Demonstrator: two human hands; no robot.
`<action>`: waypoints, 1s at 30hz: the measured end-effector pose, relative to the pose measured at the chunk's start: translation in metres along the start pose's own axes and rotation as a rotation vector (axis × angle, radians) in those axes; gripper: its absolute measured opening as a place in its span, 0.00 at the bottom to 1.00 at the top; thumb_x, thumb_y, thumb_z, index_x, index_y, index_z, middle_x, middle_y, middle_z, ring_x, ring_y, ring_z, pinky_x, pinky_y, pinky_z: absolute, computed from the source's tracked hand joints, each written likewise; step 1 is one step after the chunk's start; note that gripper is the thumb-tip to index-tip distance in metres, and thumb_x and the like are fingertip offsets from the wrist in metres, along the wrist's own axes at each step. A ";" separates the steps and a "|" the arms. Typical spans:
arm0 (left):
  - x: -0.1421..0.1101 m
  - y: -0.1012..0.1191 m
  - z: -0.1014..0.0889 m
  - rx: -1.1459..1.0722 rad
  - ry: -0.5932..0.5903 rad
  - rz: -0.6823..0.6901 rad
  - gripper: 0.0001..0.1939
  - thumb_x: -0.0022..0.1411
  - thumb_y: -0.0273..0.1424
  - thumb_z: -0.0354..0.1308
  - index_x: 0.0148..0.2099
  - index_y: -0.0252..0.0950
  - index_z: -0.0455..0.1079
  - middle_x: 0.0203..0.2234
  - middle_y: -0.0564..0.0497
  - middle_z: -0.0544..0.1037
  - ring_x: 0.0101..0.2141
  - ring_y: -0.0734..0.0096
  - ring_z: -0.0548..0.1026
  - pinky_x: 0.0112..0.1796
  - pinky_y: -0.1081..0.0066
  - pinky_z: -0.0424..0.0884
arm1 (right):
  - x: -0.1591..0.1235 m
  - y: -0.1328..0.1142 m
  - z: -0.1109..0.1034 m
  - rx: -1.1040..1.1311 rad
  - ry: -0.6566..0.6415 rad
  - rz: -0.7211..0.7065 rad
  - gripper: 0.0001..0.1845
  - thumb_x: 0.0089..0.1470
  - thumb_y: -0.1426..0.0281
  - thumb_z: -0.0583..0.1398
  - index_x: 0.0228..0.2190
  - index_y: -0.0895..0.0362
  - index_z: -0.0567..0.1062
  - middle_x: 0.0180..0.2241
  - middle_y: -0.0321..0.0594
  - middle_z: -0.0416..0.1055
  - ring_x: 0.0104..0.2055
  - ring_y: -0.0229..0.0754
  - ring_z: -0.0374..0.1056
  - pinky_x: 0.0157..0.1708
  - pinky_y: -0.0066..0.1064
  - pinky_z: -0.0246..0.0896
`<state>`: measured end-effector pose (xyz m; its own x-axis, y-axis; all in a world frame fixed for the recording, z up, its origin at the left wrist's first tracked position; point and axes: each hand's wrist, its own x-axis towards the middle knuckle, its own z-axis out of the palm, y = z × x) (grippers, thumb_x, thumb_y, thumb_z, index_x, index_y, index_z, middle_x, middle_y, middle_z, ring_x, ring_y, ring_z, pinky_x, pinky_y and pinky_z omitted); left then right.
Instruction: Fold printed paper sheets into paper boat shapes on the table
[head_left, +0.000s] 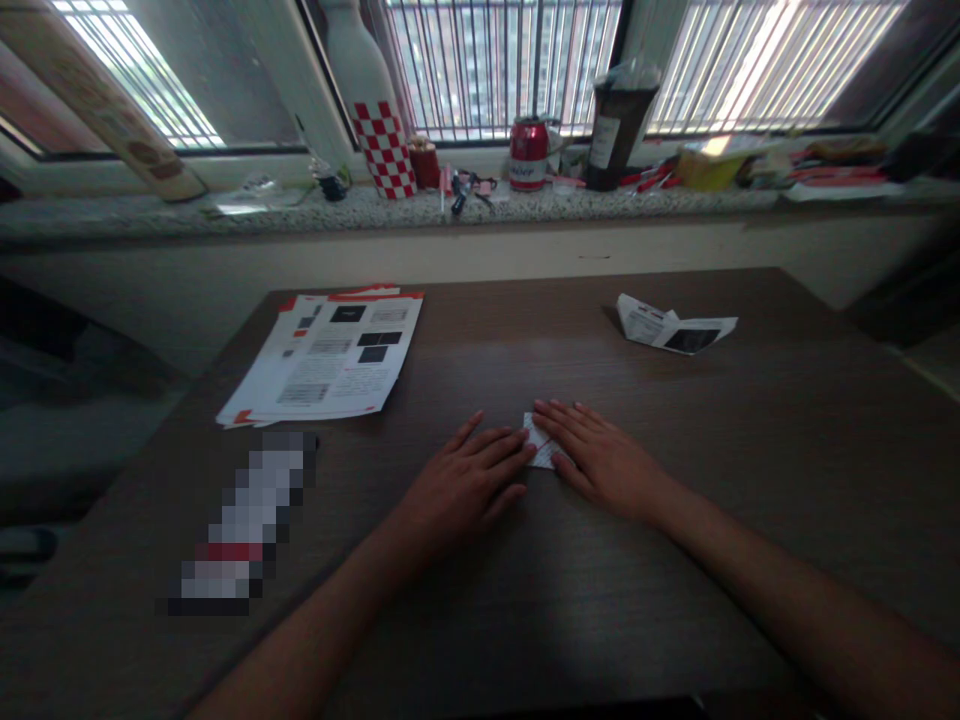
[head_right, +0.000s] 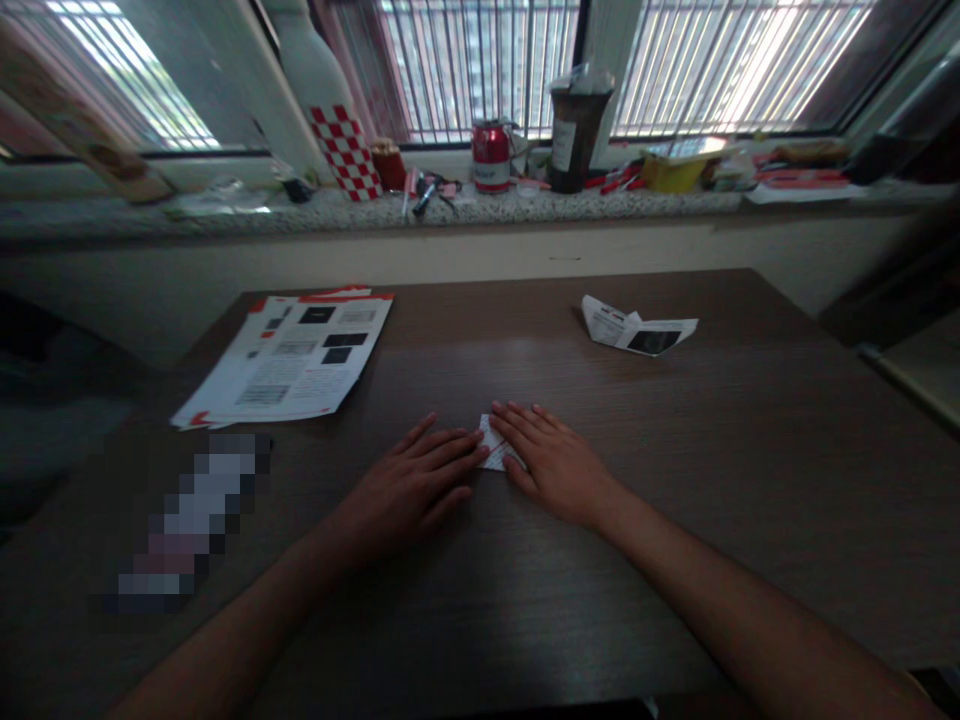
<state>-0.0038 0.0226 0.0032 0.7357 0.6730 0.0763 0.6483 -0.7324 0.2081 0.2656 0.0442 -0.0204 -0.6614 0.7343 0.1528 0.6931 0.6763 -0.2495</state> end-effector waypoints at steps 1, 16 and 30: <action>0.000 0.001 0.000 0.005 0.002 0.001 0.24 0.80 0.42 0.48 0.73 0.45 0.61 0.71 0.52 0.64 0.70 0.62 0.61 0.72 0.53 0.38 | 0.000 0.000 0.000 0.004 0.008 -0.005 0.32 0.71 0.64 0.52 0.72 0.53 0.56 0.74 0.43 0.51 0.76 0.47 0.49 0.73 0.51 0.48; -0.003 0.001 0.000 -0.022 -0.016 0.043 0.25 0.79 0.42 0.49 0.73 0.44 0.60 0.71 0.50 0.65 0.70 0.63 0.61 0.72 0.55 0.42 | 0.001 0.004 0.002 0.030 -0.055 -0.070 0.34 0.71 0.69 0.49 0.74 0.53 0.51 0.75 0.41 0.47 0.76 0.44 0.45 0.74 0.49 0.45; -0.006 0.003 -0.003 -0.059 0.005 0.024 0.23 0.79 0.41 0.51 0.71 0.50 0.63 0.70 0.52 0.66 0.68 0.61 0.65 0.72 0.50 0.41 | -0.001 0.002 0.005 -0.003 0.002 -0.043 0.37 0.72 0.66 0.50 0.75 0.51 0.42 0.75 0.43 0.45 0.76 0.47 0.44 0.73 0.51 0.47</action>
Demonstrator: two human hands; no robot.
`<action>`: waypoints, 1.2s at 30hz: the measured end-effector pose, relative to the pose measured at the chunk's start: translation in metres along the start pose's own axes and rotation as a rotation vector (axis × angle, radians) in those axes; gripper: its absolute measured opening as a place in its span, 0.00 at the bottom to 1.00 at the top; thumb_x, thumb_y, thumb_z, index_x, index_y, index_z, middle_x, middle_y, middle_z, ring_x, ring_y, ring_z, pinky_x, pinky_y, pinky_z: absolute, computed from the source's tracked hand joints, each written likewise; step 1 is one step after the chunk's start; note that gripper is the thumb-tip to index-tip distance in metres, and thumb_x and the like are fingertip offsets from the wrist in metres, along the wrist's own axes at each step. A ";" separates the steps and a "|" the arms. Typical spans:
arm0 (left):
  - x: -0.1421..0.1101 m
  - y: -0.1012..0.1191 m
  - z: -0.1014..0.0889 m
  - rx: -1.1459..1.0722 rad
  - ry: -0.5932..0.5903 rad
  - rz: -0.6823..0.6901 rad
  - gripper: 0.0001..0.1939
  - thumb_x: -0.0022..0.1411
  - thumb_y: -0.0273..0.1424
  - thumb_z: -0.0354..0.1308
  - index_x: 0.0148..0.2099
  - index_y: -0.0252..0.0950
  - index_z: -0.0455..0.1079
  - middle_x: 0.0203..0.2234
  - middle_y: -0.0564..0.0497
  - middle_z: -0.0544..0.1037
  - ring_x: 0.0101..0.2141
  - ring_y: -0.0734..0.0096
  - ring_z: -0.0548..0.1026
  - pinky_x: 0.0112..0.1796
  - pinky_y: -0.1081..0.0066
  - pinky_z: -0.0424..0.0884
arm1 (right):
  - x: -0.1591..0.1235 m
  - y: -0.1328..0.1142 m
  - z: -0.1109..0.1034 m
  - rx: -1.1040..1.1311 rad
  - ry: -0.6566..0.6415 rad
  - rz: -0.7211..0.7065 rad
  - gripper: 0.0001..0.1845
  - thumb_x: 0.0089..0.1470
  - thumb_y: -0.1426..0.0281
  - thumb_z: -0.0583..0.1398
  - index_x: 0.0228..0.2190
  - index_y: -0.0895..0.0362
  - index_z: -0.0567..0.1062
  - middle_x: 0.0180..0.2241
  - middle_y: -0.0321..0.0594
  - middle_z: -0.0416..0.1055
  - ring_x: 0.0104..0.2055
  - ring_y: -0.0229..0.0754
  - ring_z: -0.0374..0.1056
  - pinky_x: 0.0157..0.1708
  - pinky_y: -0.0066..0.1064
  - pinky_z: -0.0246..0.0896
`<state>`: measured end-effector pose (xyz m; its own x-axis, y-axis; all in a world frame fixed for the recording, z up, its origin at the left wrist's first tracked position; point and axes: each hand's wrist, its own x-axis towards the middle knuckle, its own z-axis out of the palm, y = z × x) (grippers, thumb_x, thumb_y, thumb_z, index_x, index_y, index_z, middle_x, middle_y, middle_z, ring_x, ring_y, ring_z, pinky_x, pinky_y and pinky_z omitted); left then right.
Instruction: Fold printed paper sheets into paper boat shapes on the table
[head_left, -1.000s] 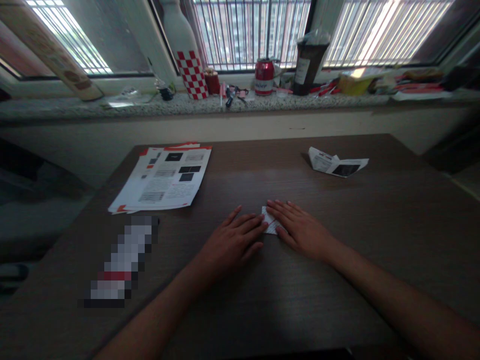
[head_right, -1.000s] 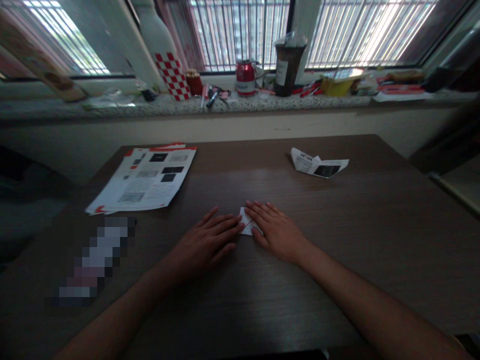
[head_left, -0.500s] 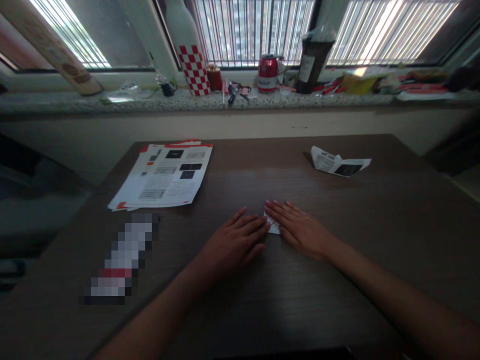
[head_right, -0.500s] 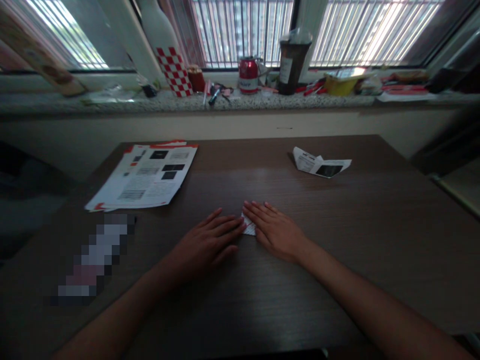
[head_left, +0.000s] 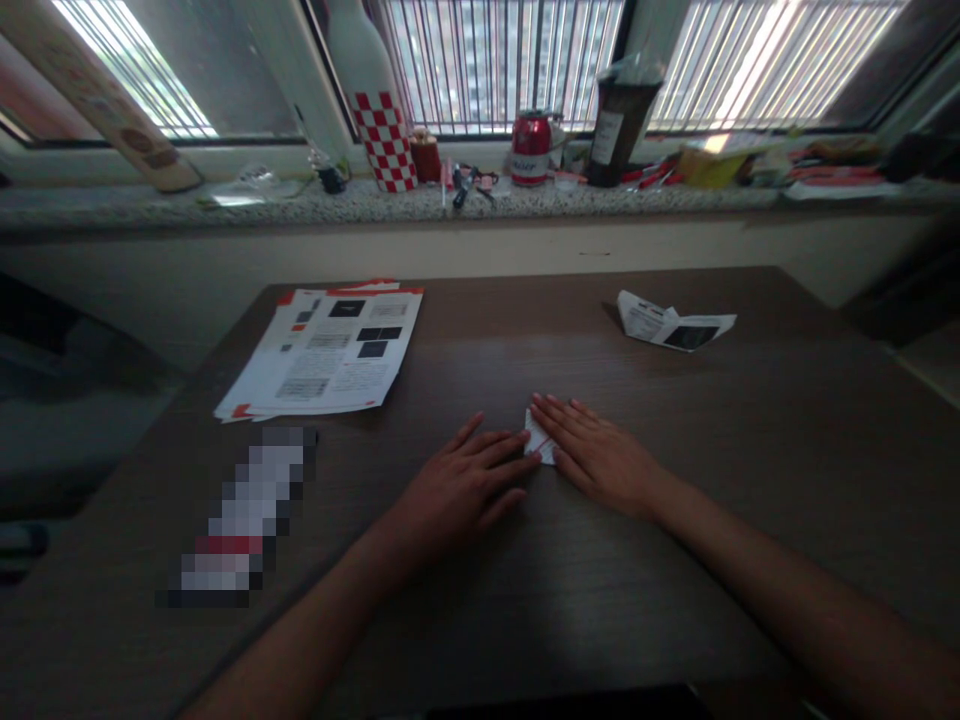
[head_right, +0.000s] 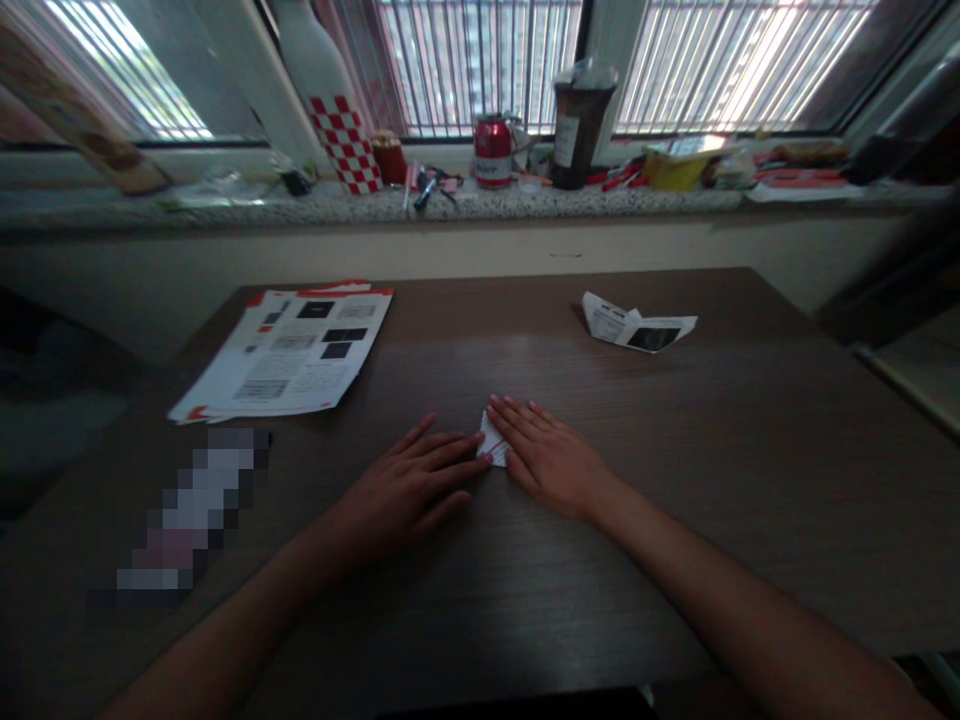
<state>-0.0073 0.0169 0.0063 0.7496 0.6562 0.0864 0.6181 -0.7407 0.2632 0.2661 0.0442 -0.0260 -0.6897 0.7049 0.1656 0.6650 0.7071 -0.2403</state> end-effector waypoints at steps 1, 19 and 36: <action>0.000 0.000 0.000 0.000 0.002 0.001 0.23 0.79 0.41 0.51 0.71 0.50 0.64 0.70 0.52 0.67 0.68 0.61 0.65 0.72 0.50 0.41 | -0.001 0.001 0.000 0.001 0.007 0.014 0.38 0.72 0.65 0.50 0.75 0.51 0.41 0.75 0.44 0.44 0.76 0.48 0.44 0.73 0.51 0.47; 0.000 -0.002 0.002 -0.001 0.000 -0.009 0.25 0.79 0.41 0.50 0.73 0.47 0.60 0.70 0.51 0.66 0.68 0.61 0.65 0.72 0.50 0.37 | -0.009 0.011 0.001 -0.054 0.054 0.126 0.46 0.70 0.50 0.53 0.75 0.53 0.37 0.75 0.47 0.44 0.77 0.53 0.43 0.73 0.54 0.47; 0.007 0.003 0.001 0.015 0.024 -0.036 0.21 0.75 0.37 0.57 0.67 0.44 0.68 0.56 0.48 0.76 0.59 0.57 0.71 0.71 0.48 0.50 | -0.010 0.013 -0.010 0.130 0.108 0.160 0.32 0.69 0.57 0.57 0.70 0.52 0.62 0.71 0.50 0.59 0.73 0.55 0.55 0.71 0.56 0.51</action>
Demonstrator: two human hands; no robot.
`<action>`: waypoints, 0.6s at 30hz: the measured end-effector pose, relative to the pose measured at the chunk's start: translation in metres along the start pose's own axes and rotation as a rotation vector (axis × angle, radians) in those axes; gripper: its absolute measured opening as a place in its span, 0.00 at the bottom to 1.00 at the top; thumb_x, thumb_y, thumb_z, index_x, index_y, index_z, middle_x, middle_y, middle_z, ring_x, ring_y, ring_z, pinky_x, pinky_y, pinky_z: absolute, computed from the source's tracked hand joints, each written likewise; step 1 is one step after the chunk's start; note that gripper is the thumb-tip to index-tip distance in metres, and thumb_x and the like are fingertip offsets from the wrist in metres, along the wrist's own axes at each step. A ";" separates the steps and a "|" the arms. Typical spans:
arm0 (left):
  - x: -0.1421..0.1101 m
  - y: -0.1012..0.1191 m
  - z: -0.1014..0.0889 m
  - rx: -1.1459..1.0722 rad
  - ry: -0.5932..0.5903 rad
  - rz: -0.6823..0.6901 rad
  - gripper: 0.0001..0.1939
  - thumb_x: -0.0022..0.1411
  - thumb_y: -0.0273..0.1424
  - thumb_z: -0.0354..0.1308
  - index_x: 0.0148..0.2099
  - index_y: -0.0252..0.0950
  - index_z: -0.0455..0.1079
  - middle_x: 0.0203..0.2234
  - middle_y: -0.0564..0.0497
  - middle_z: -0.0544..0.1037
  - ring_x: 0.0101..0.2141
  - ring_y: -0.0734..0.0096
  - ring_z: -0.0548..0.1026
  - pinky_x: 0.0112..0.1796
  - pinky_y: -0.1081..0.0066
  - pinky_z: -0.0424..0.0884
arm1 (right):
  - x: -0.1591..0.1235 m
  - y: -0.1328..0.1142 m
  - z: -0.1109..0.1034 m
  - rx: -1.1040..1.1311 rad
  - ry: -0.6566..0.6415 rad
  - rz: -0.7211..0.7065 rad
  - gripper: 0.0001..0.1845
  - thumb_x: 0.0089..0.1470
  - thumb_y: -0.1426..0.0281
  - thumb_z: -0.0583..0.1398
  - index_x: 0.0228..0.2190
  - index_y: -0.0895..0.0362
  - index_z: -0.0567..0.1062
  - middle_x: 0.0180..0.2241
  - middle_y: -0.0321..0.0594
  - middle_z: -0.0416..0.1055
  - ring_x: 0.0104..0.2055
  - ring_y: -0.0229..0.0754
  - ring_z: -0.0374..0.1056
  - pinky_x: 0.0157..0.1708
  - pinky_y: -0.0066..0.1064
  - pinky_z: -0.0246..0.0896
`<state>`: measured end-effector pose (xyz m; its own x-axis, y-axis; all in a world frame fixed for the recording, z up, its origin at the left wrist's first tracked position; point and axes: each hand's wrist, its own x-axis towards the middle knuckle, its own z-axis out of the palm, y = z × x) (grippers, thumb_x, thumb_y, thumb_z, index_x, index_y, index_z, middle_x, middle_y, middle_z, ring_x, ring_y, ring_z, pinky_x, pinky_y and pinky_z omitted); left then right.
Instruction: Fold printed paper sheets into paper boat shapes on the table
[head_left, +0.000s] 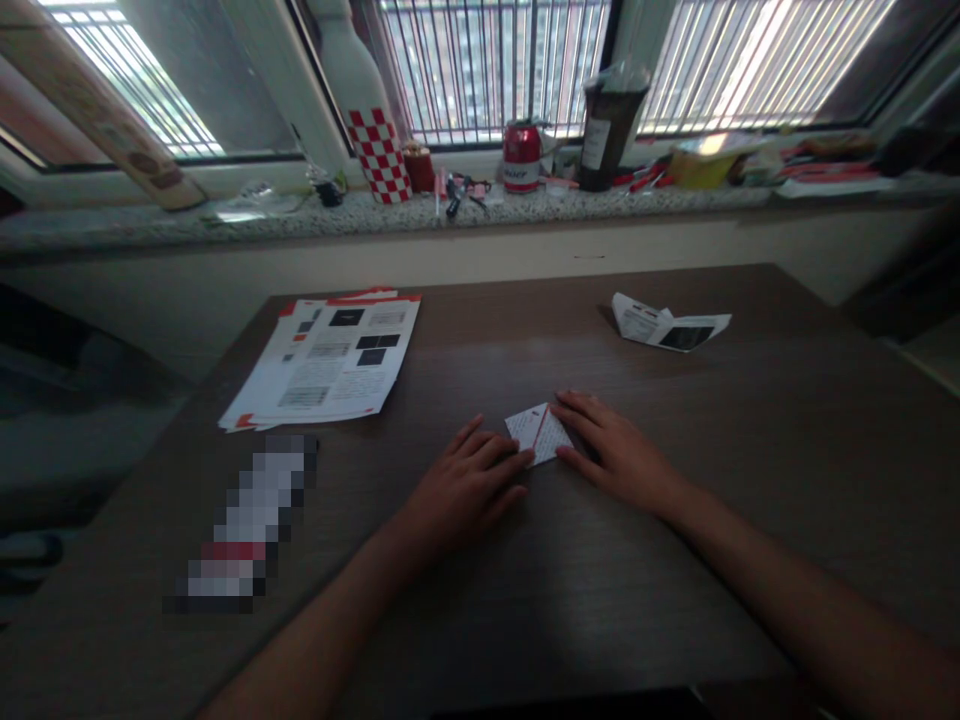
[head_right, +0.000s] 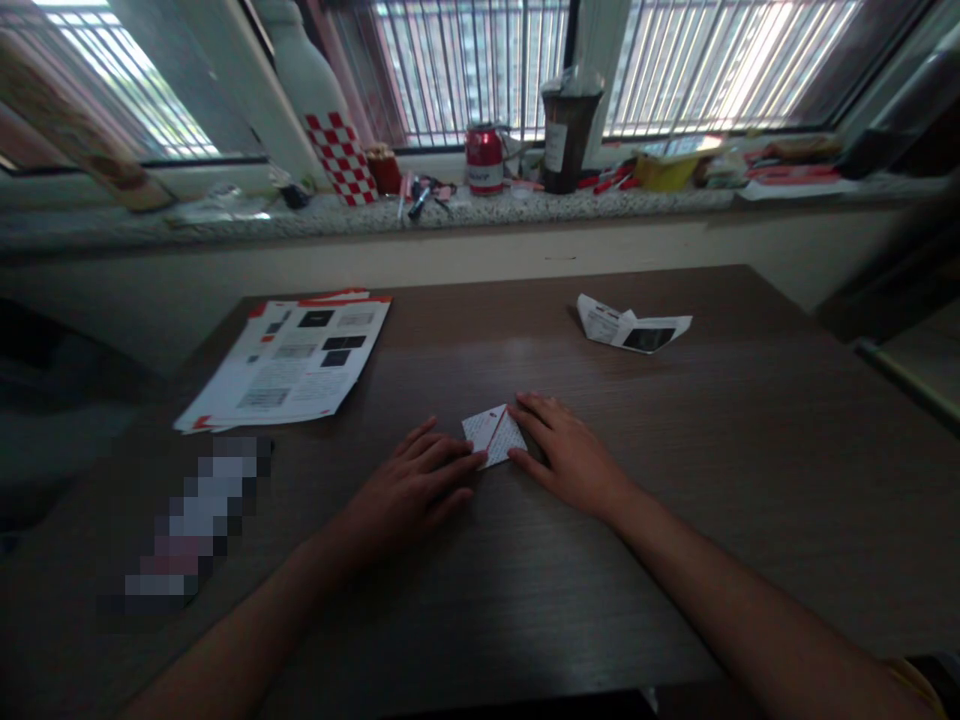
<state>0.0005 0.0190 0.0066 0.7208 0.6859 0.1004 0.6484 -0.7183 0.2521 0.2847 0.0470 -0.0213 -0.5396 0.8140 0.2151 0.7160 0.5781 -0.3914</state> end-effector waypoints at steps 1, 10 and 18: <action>0.000 0.000 0.001 -0.008 0.006 0.002 0.21 0.75 0.36 0.57 0.67 0.43 0.68 0.56 0.48 0.76 0.59 0.57 0.71 0.70 0.47 0.50 | 0.000 0.000 0.000 -0.008 -0.004 -0.004 0.32 0.69 0.58 0.57 0.69 0.53 0.64 0.71 0.50 0.59 0.73 0.55 0.54 0.71 0.56 0.50; 0.006 0.002 0.006 -0.190 0.114 -0.010 0.13 0.75 0.32 0.58 0.59 0.43 0.74 0.49 0.48 0.78 0.52 0.58 0.75 0.63 0.46 0.63 | 0.002 -0.003 0.005 0.035 0.031 0.026 0.29 0.66 0.58 0.61 0.65 0.52 0.69 0.70 0.50 0.61 0.71 0.58 0.58 0.70 0.58 0.53; 0.030 0.001 0.005 -0.223 0.211 -0.283 0.17 0.74 0.34 0.59 0.61 0.36 0.72 0.51 0.42 0.76 0.50 0.54 0.76 0.52 0.53 0.74 | 0.002 0.000 0.012 0.086 0.096 0.030 0.34 0.63 0.60 0.64 0.67 0.50 0.66 0.69 0.52 0.63 0.70 0.61 0.59 0.68 0.61 0.56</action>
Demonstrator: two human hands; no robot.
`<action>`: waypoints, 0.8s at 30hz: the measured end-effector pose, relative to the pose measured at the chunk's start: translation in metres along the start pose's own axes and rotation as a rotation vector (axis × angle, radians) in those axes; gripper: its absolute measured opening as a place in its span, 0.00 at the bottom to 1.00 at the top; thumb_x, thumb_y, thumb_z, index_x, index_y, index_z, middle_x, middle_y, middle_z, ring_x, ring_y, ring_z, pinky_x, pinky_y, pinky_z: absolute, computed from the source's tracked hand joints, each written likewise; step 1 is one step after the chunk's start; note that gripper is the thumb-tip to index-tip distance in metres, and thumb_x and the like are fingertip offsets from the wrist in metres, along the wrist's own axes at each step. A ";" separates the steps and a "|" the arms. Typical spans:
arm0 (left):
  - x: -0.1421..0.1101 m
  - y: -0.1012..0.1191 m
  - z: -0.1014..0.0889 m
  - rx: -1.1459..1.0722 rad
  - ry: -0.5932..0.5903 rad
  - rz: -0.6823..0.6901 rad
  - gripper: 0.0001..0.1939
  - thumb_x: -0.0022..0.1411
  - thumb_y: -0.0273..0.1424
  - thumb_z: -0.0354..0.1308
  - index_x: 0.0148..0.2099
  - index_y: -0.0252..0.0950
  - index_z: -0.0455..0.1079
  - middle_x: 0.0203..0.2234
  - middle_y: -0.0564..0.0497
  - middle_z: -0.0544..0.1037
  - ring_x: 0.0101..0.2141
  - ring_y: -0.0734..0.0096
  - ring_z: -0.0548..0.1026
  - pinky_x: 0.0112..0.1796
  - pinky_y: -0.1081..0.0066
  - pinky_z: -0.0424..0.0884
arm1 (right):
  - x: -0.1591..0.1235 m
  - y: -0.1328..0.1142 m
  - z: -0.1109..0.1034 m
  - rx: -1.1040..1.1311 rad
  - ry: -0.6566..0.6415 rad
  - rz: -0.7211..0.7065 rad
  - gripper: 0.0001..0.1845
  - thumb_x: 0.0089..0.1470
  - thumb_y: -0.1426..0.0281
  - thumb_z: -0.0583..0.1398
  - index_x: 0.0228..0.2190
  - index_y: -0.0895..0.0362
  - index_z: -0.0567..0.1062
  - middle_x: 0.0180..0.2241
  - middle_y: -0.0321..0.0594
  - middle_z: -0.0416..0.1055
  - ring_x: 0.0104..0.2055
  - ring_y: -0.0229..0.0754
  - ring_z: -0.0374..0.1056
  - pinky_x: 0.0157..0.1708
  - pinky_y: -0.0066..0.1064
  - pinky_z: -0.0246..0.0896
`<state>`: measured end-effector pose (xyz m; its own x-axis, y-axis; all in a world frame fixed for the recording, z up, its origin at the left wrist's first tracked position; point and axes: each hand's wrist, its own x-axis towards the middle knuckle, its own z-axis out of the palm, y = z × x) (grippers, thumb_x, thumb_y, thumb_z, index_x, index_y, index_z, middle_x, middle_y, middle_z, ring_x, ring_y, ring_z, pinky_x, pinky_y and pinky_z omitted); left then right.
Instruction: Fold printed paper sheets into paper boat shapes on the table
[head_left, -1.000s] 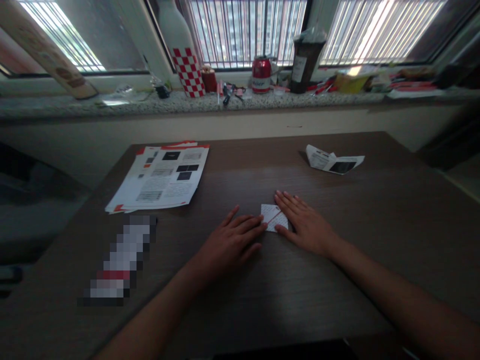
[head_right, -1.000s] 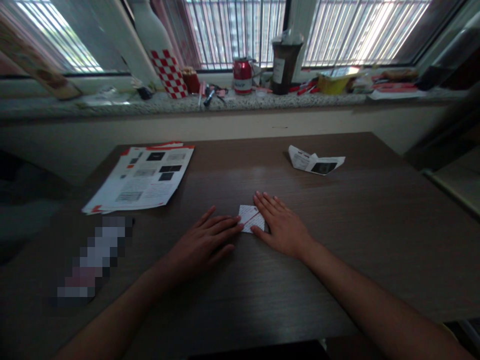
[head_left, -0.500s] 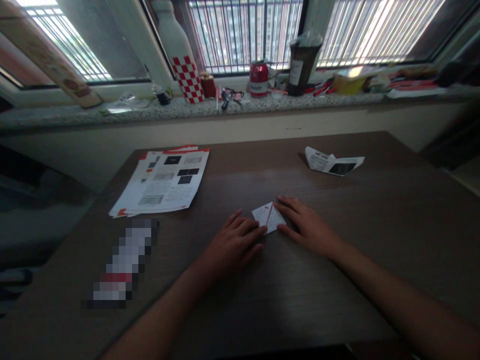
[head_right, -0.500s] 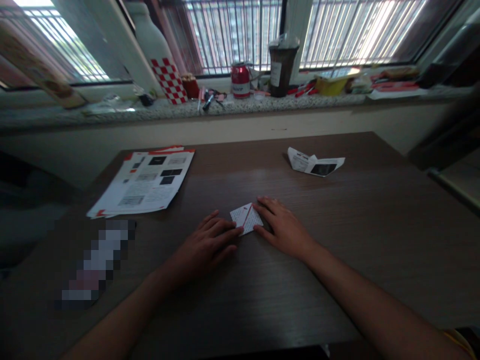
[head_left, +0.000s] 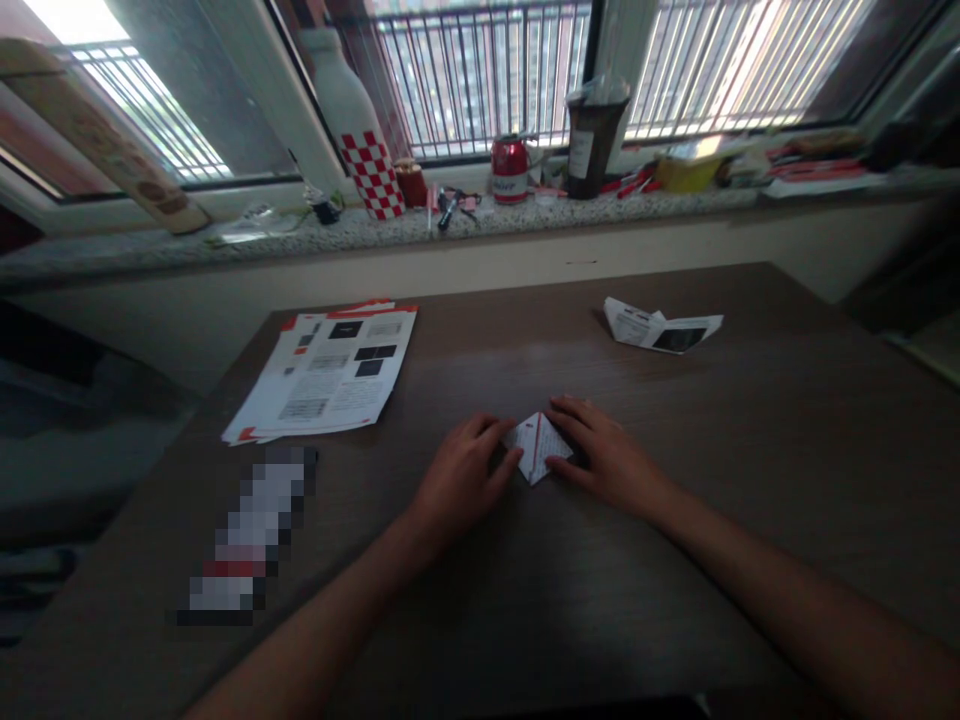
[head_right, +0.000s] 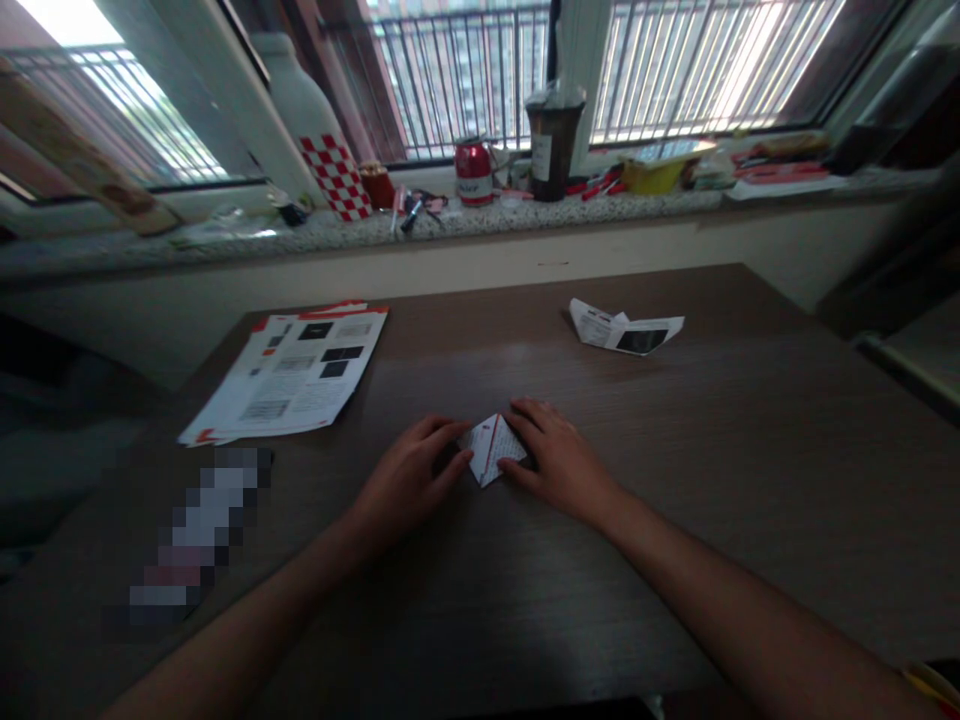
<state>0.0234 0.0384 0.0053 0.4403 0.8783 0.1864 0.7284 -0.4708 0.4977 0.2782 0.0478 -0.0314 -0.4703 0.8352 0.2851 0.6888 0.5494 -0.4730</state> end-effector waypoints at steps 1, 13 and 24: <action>0.003 0.000 0.002 0.011 -0.007 -0.012 0.17 0.73 0.35 0.59 0.61 0.36 0.73 0.51 0.42 0.76 0.50 0.53 0.76 0.52 0.53 0.73 | 0.000 0.000 0.001 0.000 0.002 0.001 0.34 0.63 0.60 0.64 0.67 0.51 0.66 0.69 0.52 0.63 0.70 0.61 0.59 0.68 0.62 0.55; 0.009 -0.003 0.007 -0.282 0.023 -0.104 0.17 0.66 0.31 0.67 0.57 0.37 0.76 0.45 0.46 0.75 0.46 0.59 0.76 0.48 0.60 0.73 | 0.000 -0.001 0.002 0.076 0.047 -0.007 0.25 0.63 0.60 0.65 0.59 0.51 0.73 0.66 0.51 0.65 0.70 0.60 0.60 0.68 0.60 0.56; 0.004 0.008 0.002 -0.648 0.023 -0.172 0.07 0.75 0.35 0.59 0.50 0.40 0.75 0.42 0.53 0.81 0.42 0.67 0.79 0.43 0.69 0.74 | 0.005 -0.024 -0.017 0.454 0.034 0.152 0.09 0.68 0.61 0.61 0.44 0.52 0.77 0.40 0.40 0.77 0.41 0.45 0.74 0.41 0.37 0.68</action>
<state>0.0321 0.0378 0.0084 0.3302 0.9411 0.0735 0.3213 -0.1852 0.9287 0.2690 0.0396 -0.0045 -0.3592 0.9097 0.2082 0.4340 0.3603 -0.8258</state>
